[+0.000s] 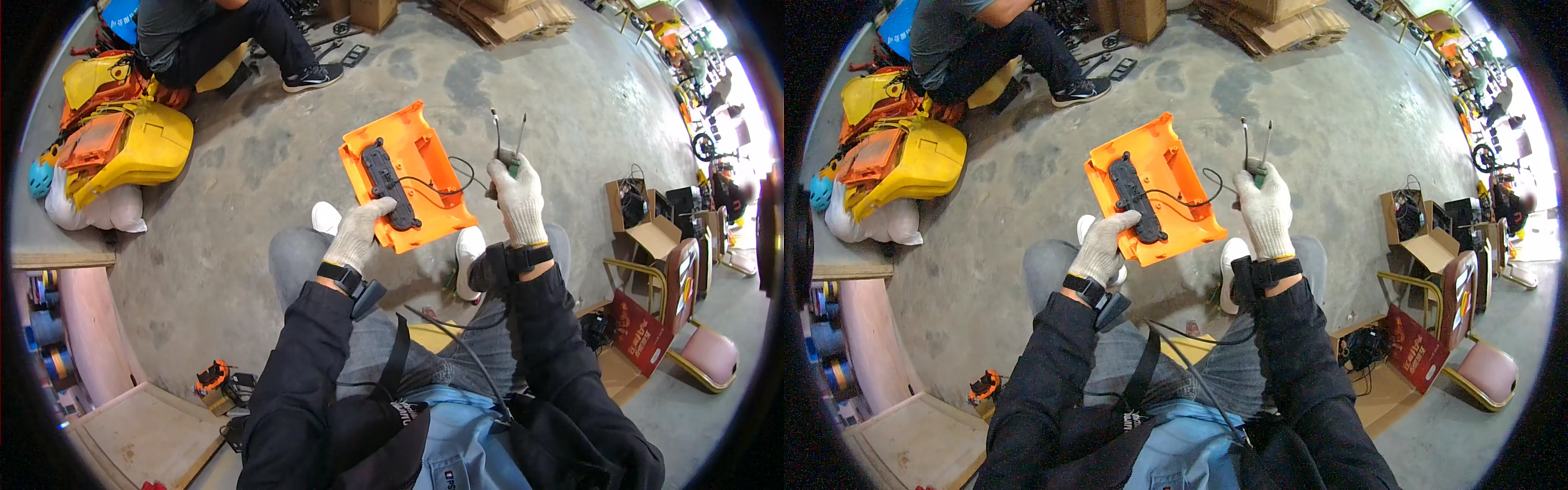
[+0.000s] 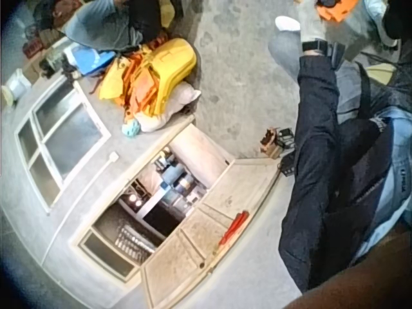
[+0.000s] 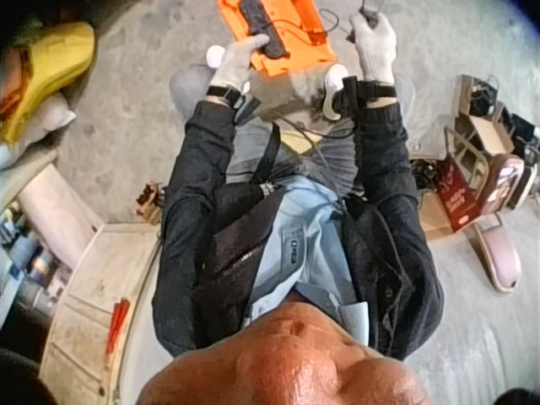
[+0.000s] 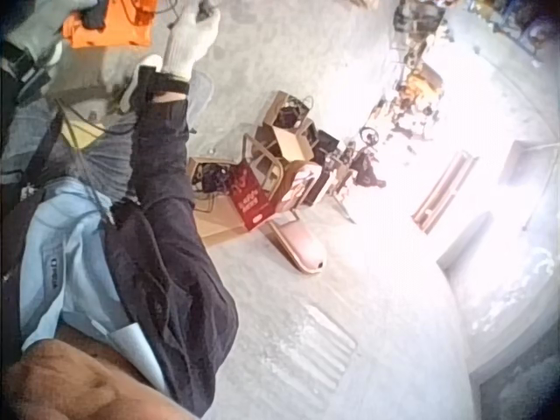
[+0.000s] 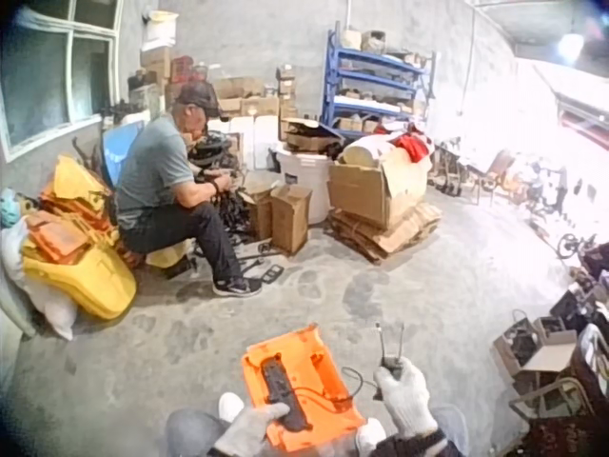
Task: The recorder is repairing and assembling components of a motorcycle fairing using a screwdriver and pliers to manipulate parts and wires.
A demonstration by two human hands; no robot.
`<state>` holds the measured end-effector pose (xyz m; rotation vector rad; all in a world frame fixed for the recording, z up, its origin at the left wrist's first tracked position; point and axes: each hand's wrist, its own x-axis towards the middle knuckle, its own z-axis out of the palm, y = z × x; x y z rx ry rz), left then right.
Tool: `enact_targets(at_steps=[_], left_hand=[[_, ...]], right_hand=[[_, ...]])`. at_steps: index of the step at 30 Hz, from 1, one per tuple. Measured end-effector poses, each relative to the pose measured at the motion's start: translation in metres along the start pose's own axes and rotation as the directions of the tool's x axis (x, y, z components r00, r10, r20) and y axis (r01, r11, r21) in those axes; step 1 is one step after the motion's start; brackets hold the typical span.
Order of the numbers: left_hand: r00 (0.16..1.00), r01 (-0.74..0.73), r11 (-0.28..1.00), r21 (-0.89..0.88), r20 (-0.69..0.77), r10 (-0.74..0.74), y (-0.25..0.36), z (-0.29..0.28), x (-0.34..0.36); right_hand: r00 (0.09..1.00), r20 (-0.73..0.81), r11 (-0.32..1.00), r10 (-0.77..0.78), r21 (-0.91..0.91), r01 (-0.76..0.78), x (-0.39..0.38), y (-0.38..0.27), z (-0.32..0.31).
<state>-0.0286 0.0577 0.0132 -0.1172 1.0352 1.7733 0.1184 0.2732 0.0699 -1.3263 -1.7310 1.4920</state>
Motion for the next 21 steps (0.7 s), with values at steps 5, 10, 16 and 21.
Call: enact_targets(at_steps=[5, 10, 16, 21], left_hand=[[0.999, 0.014, 0.999, -0.039, 0.043, -0.012, 0.002, 0.002, 0.001], [0.999, 0.039, 0.995, -0.091, 0.017, -0.038, 0.007, 0.006, -0.001], [0.996, 0.055, 0.997, -0.050, 0.079, -0.051, 0.012, 0.006, -0.010], [0.990, 0.098, 0.995, 0.033, 0.096, -0.101, 0.012, 0.003, -0.011]], right_hand=[[0.995, -0.007, 0.990, -0.102, -0.099, 0.101, -0.004, 0.005, -0.002], [0.976, 0.220, 0.961, -0.006, -0.269, 0.066, -0.014, -0.003, 0.003], [0.944, 0.325, 0.962, -0.046, -0.241, 0.130, -0.021, -0.008, 0.007], [0.940, 0.340, 0.980, 0.013, -0.193, 0.056, -0.019, -0.010, 0.007]])
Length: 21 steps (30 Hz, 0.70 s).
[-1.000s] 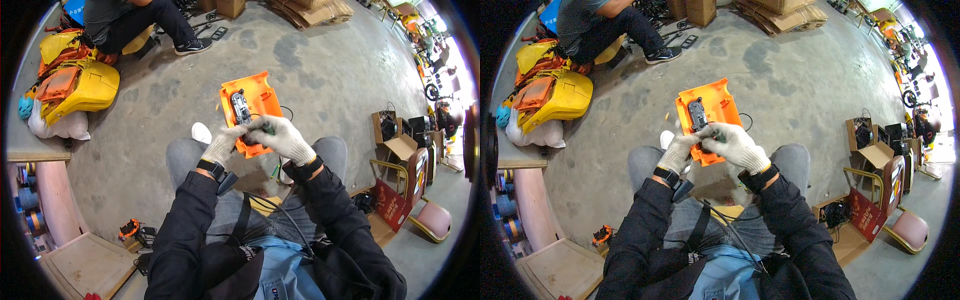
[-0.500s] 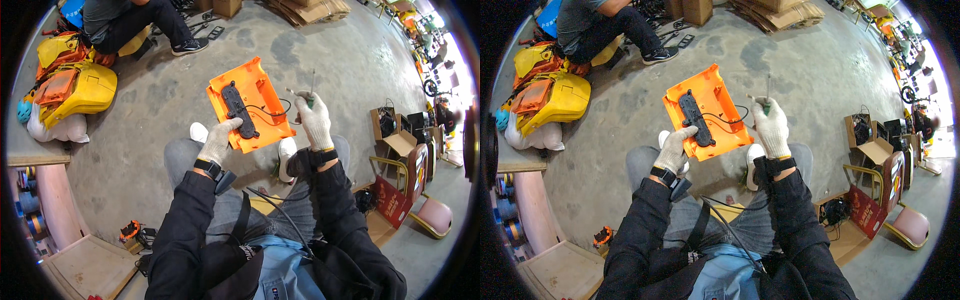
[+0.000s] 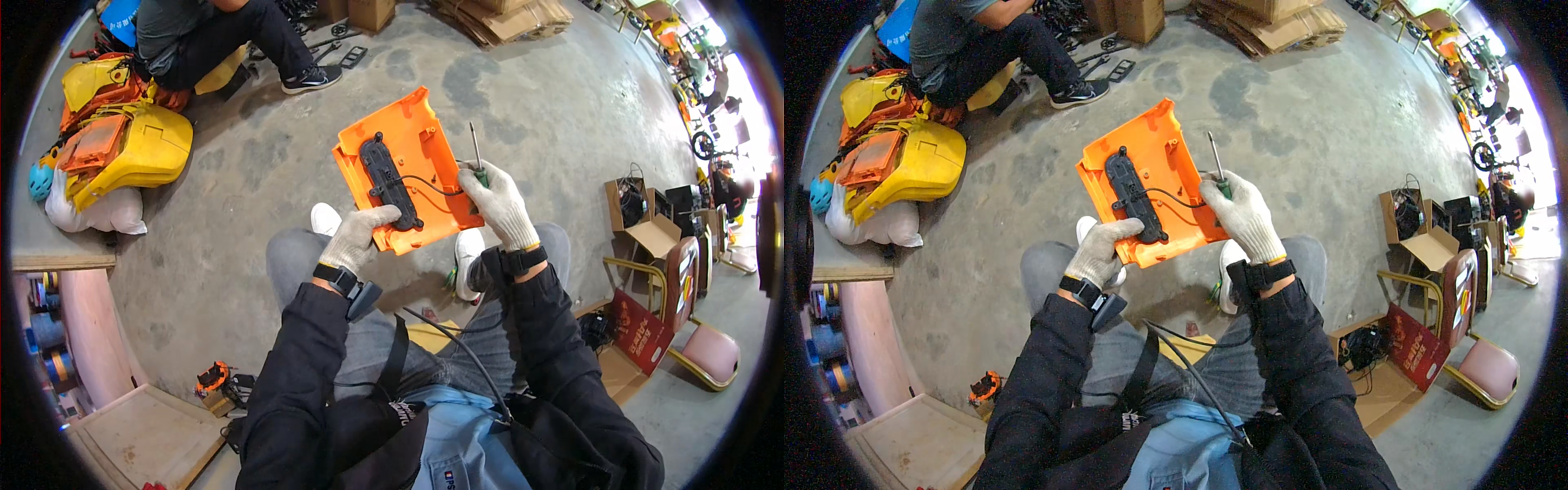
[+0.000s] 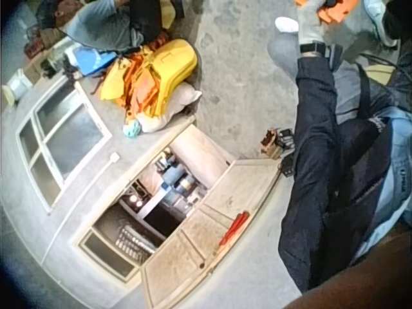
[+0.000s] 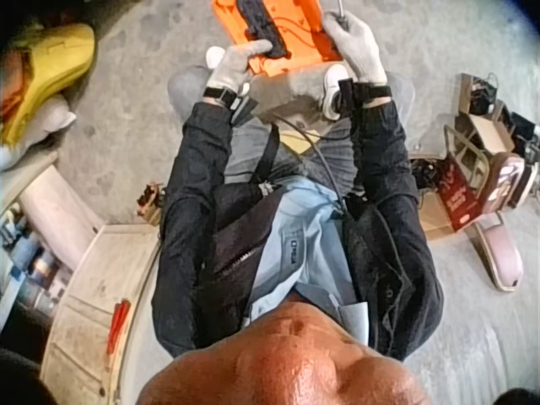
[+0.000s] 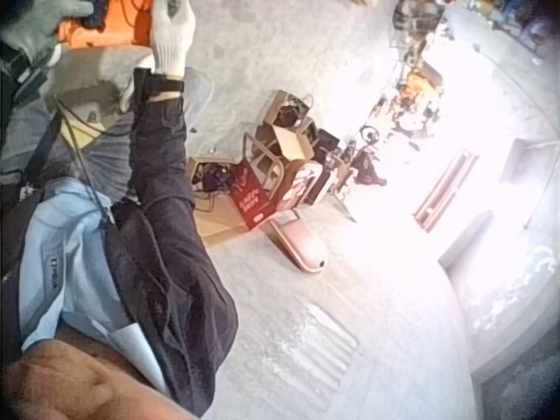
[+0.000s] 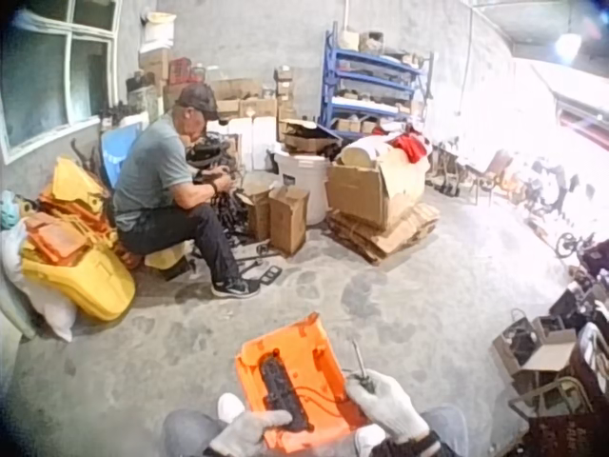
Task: The recorder is repairing and assembling components of a motorcycle fairing using a screwdriver and pliers to manipulate parts and wires.
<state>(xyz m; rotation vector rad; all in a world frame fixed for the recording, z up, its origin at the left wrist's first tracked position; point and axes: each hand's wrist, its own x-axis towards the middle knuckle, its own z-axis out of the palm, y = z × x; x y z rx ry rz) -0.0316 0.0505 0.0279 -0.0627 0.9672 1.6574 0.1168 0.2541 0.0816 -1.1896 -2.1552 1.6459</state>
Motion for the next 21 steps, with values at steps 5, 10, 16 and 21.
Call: enact_targets(at_steps=[5, 10, 16, 21], left_hand=[[1.000, -0.018, 1.000, 0.020, -0.019, 0.018, -0.004, -0.003, 0.006], [0.997, -0.063, 0.998, -0.026, -0.044, 0.062, -0.007, -0.002, 0.006], [0.976, -0.142, 0.981, 0.133, -0.148, 0.161, -0.004, 0.008, 0.002], [0.917, -0.349, 0.923, 0.165, -0.142, 0.372, -0.007, 0.020, 0.000]], right_hand=[[0.995, -0.088, 0.999, -0.039, -0.033, 0.037, 0.001, 0.002, 0.006], [0.959, -0.285, 0.997, -0.003, 0.067, 0.023, 0.008, 0.012, 0.009], [0.949, -0.195, 0.917, 0.250, 0.361, -0.168, 0.021, 0.052, 0.010], [0.921, 0.116, 0.702, 0.371, 0.614, -0.361, 0.019, 0.076, 0.034]])
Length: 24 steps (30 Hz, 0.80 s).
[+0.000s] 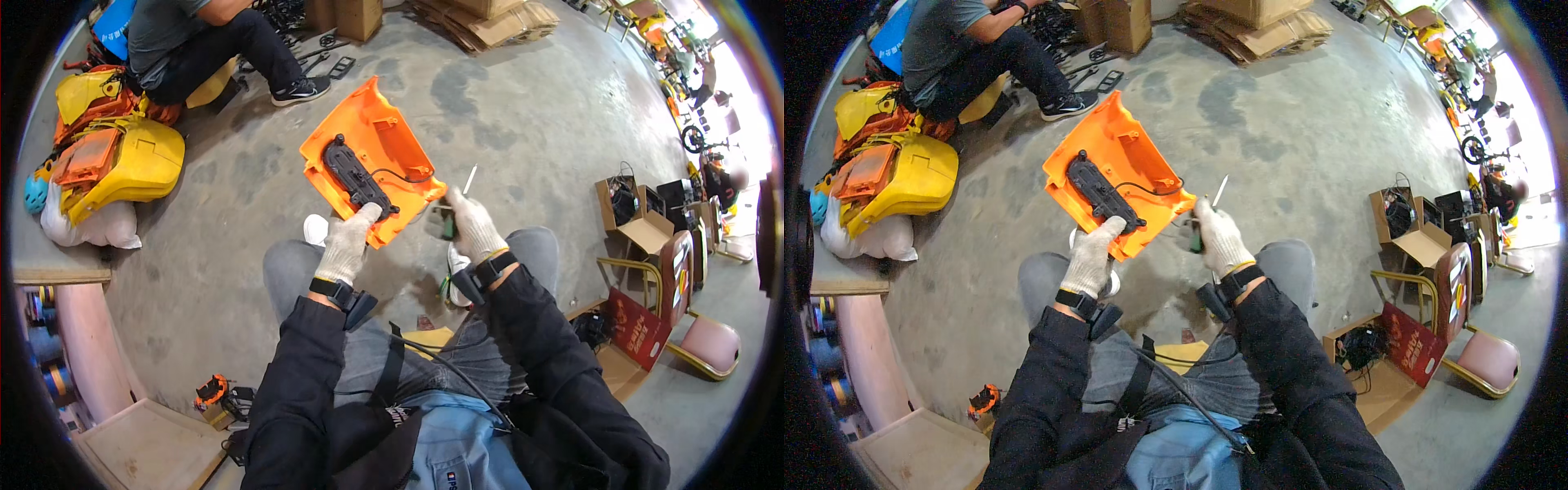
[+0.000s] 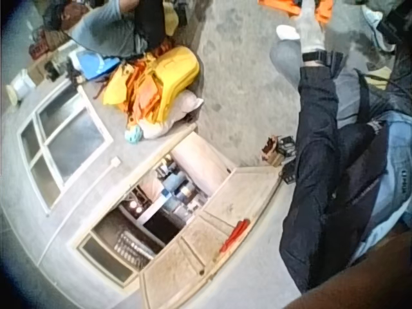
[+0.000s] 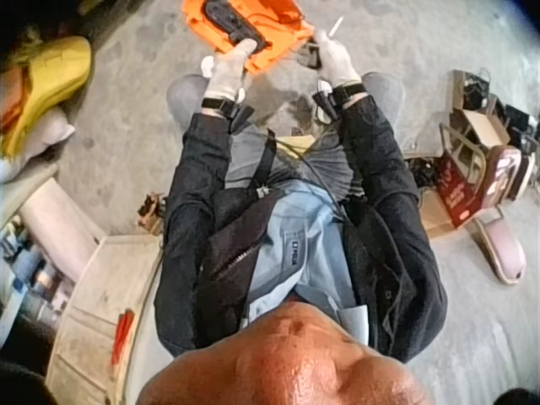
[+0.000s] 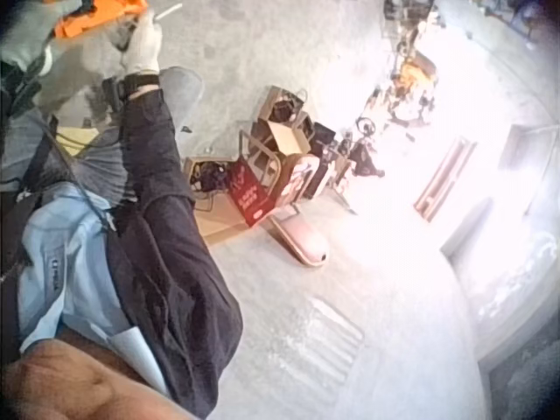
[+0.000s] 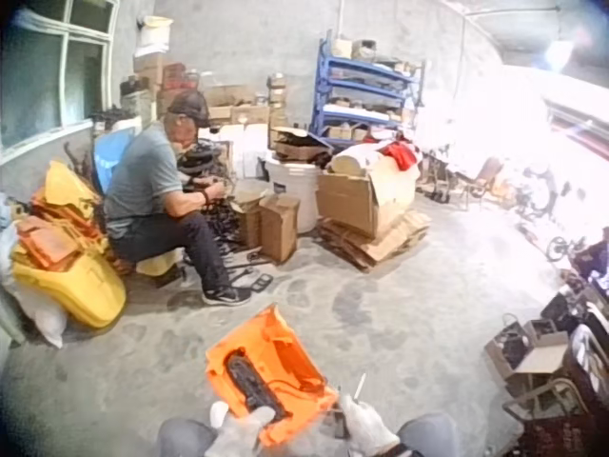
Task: The recorder is repairing and assembling components of a motorcycle fairing using a screwdriver and pliers to manipulate parts and wires.
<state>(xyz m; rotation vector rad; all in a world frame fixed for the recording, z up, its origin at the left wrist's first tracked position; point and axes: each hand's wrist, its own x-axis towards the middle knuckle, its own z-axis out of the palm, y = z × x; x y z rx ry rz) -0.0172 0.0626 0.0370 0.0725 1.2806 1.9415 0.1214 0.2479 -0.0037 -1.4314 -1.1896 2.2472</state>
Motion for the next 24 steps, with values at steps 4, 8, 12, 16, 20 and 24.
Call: enact_targets(at_steps=[4, 8, 12, 16, 20, 24], left_hand=[[0.997, -0.068, 0.981, 0.180, -0.027, 0.074, -0.002, 0.004, -0.003], [0.937, -0.333, 0.675, 0.658, 0.148, 0.317, -0.001, 0.003, -0.007], [0.960, -0.274, 0.847, 0.456, 0.075, 0.270, -0.008, 0.005, -0.016], [0.839, -0.540, 0.722, 0.433, 0.205, 0.505, -0.015, 0.003, -0.010], [0.869, -0.435, 0.900, 0.032, 0.278, 0.410, -0.027, 0.001, -0.001], [0.833, -0.549, 0.710, 0.442, 0.364, 0.417, -0.028, 0.001, 0.003]], right_hand=[[0.976, 0.148, 0.976, -0.162, 0.172, 0.136, -0.002, 0.013, 0.023], [0.981, 0.187, 0.873, -0.046, 0.485, -0.052, 0.002, 0.011, 0.035], [0.980, 0.191, 0.844, -0.058, 0.534, -0.054, 0.011, 0.013, 0.038], [0.975, 0.219, 0.856, -0.018, 0.507, -0.098, 0.018, 0.016, 0.033], [0.903, 0.402, 0.807, -0.152, 0.578, -0.121, 0.021, 0.018, 0.024], [0.763, 0.549, 0.919, -0.341, 0.364, 0.150, 0.002, 0.018, 0.020]])
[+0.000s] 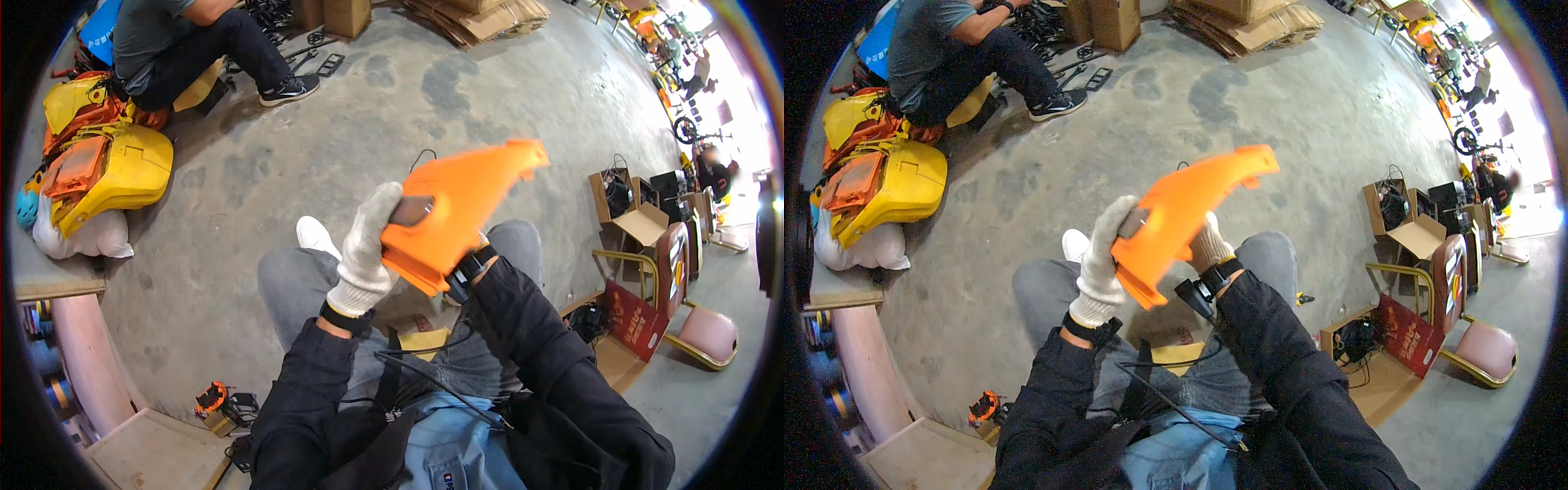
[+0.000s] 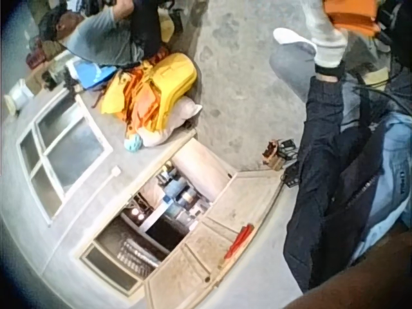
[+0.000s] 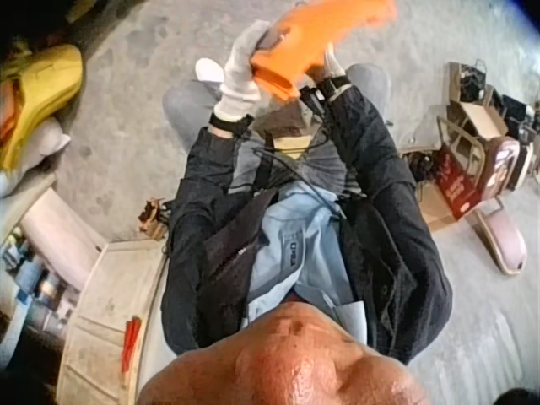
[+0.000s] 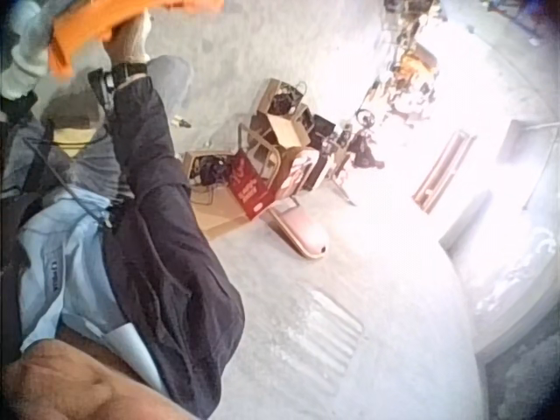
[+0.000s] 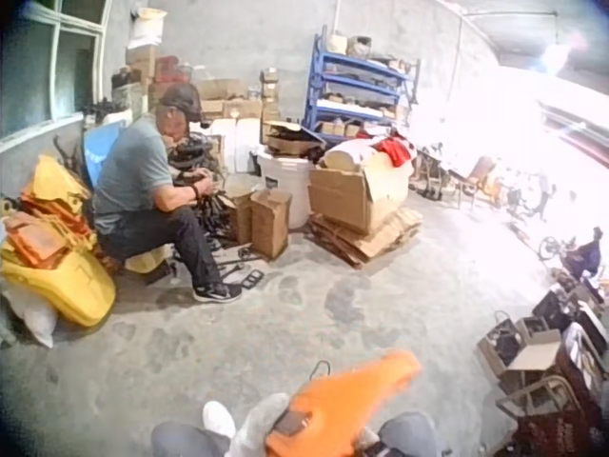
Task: The recorder is repairing and assembling components of a motorcycle fairing using a screwdriver and pliers to manipulate parts and wires.
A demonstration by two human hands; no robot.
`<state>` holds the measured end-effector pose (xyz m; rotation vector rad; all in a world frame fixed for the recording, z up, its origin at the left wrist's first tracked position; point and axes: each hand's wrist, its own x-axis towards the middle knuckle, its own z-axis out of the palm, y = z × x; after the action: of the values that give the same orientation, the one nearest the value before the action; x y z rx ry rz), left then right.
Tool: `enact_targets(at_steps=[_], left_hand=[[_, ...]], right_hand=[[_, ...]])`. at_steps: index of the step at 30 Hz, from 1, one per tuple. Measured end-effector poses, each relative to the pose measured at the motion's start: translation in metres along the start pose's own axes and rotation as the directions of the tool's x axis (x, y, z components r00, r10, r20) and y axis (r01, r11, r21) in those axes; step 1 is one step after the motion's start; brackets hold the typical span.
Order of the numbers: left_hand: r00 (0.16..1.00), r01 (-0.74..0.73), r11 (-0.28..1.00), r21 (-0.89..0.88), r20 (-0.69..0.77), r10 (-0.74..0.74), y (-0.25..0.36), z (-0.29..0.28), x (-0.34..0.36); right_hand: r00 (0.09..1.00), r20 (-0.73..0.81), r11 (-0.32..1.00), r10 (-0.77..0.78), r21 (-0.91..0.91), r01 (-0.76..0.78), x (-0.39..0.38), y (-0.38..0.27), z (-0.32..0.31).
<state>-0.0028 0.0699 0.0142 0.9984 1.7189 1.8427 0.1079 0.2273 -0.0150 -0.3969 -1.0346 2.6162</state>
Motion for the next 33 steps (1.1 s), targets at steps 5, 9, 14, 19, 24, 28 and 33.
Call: enact_targets(at_steps=[5, 9, 14, 19, 24, 28, 33], left_hand=[[0.846, -0.532, 0.760, 0.372, 0.243, 0.474, 0.018, -0.001, 0.004], [0.846, -0.533, 0.748, 0.396, 0.265, 0.462, 0.014, 0.001, 0.002], [0.929, -0.362, 0.924, 0.123, 0.135, 0.345, -0.009, 0.006, -0.003], [0.999, 0.031, 0.985, -0.171, -0.032, -0.038, 0.005, 0.001, -0.006], [0.817, 0.475, 0.836, -0.277, -0.216, -0.535, 0.024, -0.017, 0.005], [0.765, 0.576, 0.770, -0.276, -0.151, -0.626, 0.024, -0.022, 0.009], [0.816, 0.505, 0.851, -0.140, -0.244, -0.524, 0.020, -0.019, 0.002]], right_hand=[[0.994, 0.098, 0.997, 0.051, 0.049, -0.057, -0.046, -0.026, 0.020], [0.987, 0.053, 0.868, 0.149, 0.472, -0.156, -0.046, -0.018, 0.009], [0.988, 0.152, 0.853, 0.035, 0.510, -0.108, -0.013, 0.007, -0.022], [0.843, -0.492, 0.975, 0.218, 0.141, -0.170, 0.024, 0.004, -0.026], [0.834, -0.495, 0.952, 0.245, -0.042, -0.304, 0.021, -0.008, -0.026], [0.807, -0.511, 0.931, 0.296, -0.033, -0.363, 0.019, -0.008, -0.026], [0.747, -0.643, 0.892, 0.171, -0.220, -0.394, 0.018, -0.017, -0.035]])
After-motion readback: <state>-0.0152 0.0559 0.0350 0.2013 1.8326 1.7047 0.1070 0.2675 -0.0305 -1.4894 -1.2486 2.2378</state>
